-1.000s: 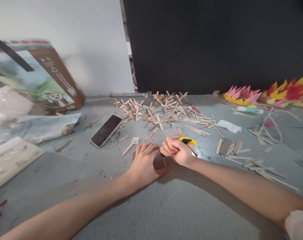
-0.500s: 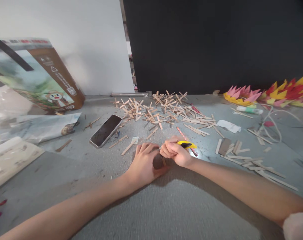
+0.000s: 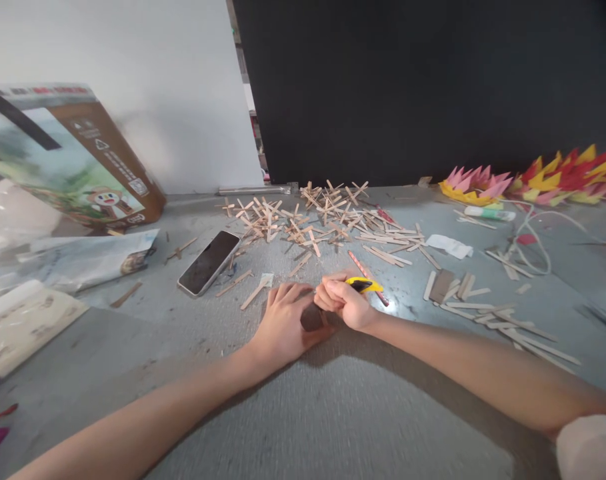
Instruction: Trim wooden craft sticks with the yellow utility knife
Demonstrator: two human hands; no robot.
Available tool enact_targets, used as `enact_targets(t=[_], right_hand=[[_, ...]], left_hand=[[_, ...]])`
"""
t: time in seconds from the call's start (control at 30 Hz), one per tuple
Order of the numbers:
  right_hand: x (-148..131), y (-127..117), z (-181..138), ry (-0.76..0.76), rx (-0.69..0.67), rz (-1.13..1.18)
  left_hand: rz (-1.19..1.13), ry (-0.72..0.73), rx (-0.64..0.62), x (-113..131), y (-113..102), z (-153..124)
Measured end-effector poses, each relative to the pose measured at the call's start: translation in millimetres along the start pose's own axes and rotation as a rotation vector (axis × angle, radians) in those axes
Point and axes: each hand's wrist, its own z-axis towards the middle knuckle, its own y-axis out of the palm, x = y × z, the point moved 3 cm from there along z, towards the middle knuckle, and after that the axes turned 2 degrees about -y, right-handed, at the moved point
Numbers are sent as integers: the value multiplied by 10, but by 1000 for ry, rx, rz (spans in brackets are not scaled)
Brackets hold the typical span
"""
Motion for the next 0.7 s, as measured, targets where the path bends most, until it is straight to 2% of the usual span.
enact_targets(t=[0.23, 0.33, 0.5, 0.7], right_hand=[[-11, 63, -4, -80, 170, -30], [-20, 105, -20, -105, 203, -58], [-17, 125, -47, -89, 152, -72], [-29, 17, 23, -24, 40, -7]], left_hand=[[103, -7, 34, 30, -2, 10], [107, -9, 65, 64, 25, 23], [107, -8, 65, 108, 27, 32], [36, 66, -84, -31, -47, 123]])
